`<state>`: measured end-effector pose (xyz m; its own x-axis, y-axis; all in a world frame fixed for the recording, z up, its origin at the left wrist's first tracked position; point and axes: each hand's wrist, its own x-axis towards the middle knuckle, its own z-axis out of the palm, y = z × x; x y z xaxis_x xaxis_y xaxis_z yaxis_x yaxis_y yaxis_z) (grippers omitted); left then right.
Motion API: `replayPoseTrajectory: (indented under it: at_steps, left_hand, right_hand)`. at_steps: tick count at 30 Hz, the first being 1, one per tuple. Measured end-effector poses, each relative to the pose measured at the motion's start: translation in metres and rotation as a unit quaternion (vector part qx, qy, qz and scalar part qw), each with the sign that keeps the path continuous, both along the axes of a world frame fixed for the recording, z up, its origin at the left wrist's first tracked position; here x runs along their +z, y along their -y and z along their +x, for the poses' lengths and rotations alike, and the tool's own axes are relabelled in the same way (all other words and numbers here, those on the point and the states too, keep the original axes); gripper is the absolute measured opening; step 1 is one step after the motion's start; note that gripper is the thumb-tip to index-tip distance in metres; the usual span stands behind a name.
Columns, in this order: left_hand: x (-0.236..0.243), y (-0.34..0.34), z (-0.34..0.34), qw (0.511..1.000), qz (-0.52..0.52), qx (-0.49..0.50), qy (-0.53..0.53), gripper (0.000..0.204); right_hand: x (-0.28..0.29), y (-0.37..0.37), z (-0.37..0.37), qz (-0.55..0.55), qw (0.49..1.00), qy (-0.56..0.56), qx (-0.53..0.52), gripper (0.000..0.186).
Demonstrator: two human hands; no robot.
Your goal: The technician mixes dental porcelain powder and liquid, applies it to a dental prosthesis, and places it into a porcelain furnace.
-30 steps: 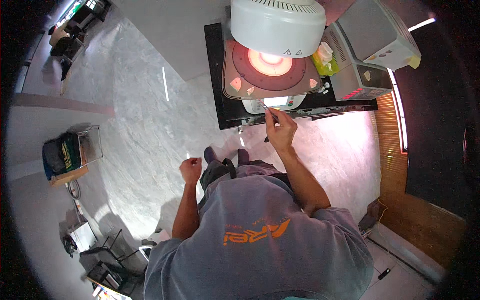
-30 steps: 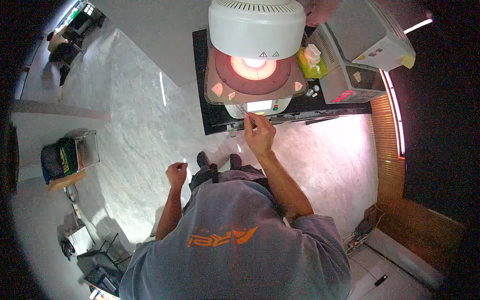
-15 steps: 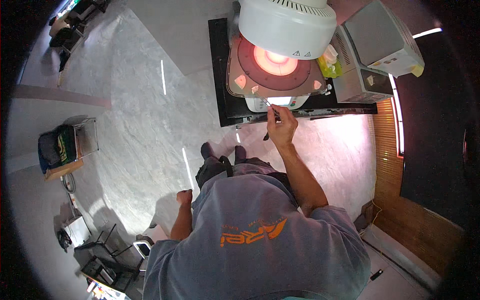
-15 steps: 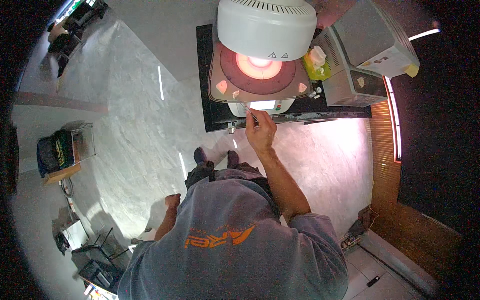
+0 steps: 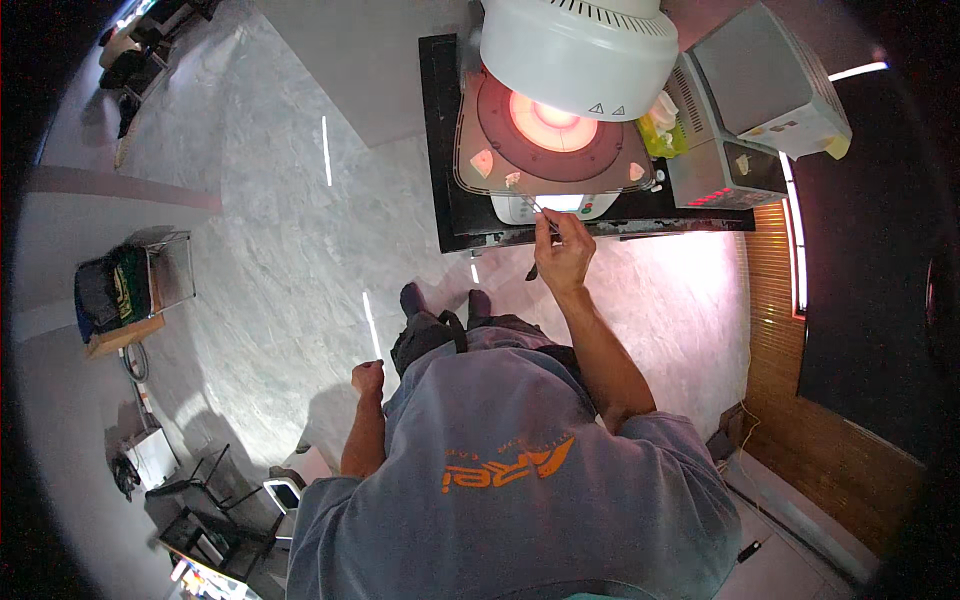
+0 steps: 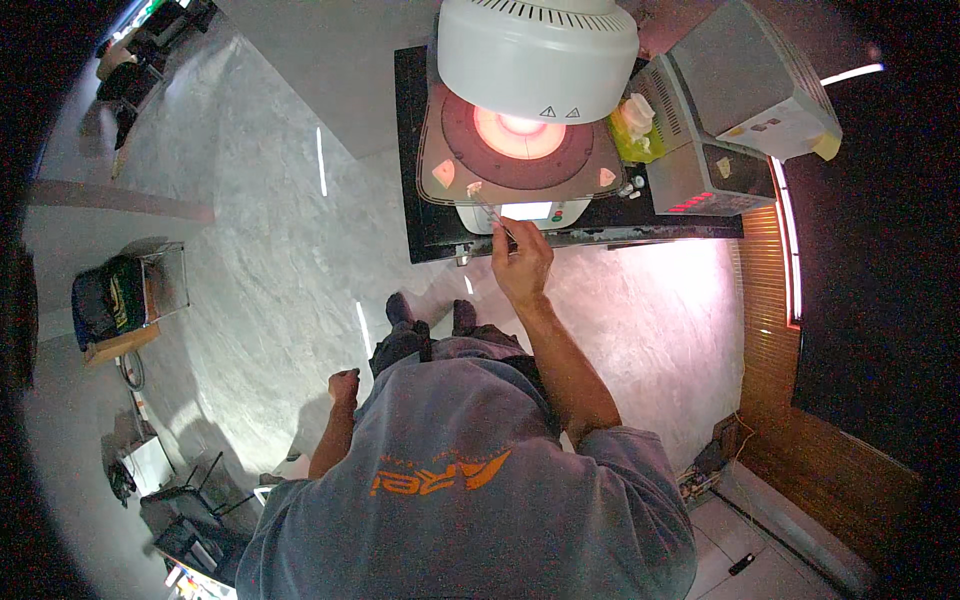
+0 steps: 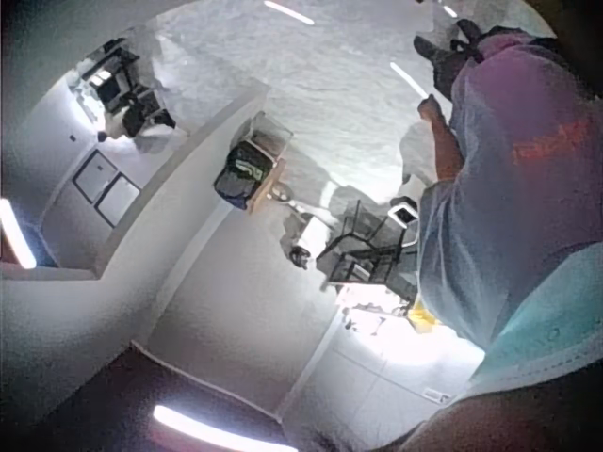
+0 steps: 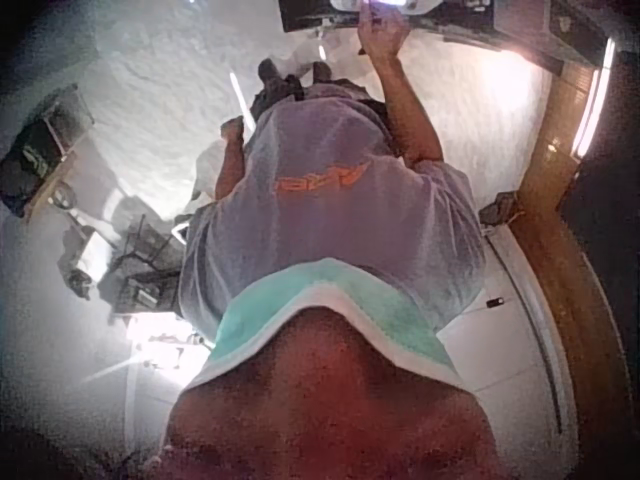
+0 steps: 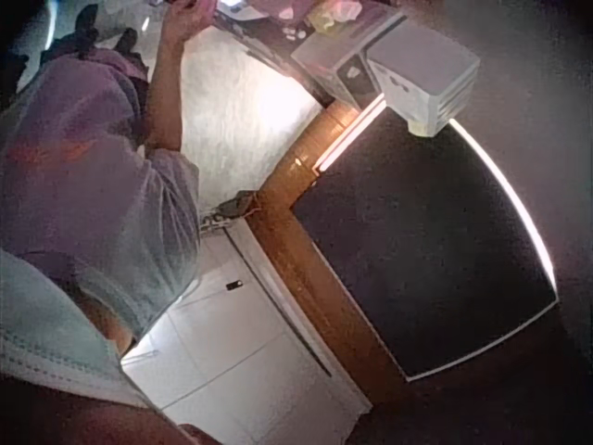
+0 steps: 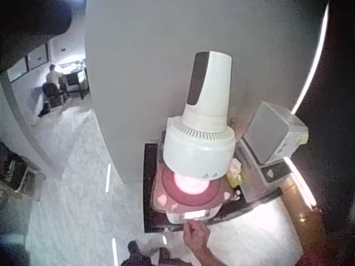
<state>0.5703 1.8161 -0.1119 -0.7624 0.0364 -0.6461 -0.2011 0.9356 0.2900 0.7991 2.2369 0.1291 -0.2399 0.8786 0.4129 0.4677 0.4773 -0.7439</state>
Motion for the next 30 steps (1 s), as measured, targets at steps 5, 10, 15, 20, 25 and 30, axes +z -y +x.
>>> replayPoseTrajectory:
  at_steps: [5, 10, 15, 20, 25, 30]
  left_hand:
    - [-0.005, 0.008, 0.002, 1.0, -0.019, -0.01, 0.013, 0.034]
    - [-0.007, 0.016, 0.006, 0.998, -0.033, -0.042, 0.016, 0.039]
    - [-0.003, 0.015, 0.006, 0.995, -0.068, -0.068, 0.027, 0.04]
    - [-0.002, 0.014, 0.005, 0.996, -0.062, -0.053, 0.03, 0.041]
    - [0.006, 0.009, 0.007, 0.999, -0.033, -0.014, 0.04, 0.041]
    - [0.0, 0.023, 0.009, 0.997, -0.064, -0.022, 0.034, 0.041]
  right_hand:
    - [-0.003, -0.001, 0.0, -0.017, 1.0, -0.004, -0.005, 0.013]
    - [0.002, -0.004, 0.0, 0.022, 1.0, 0.006, 0.005, 0.013]
    - [0.008, -0.005, -0.001, 0.002, 1.0, -0.001, 0.008, 0.014]
    - [0.014, -0.023, -0.004, 0.011, 1.0, -0.022, -0.006, 0.013]
    - [0.016, -0.069, -0.003, 0.074, 0.996, -0.006, -0.057, 0.012]
    - [0.009, -0.114, -0.004, 0.122, 0.988, 0.017, -0.093, 0.016]
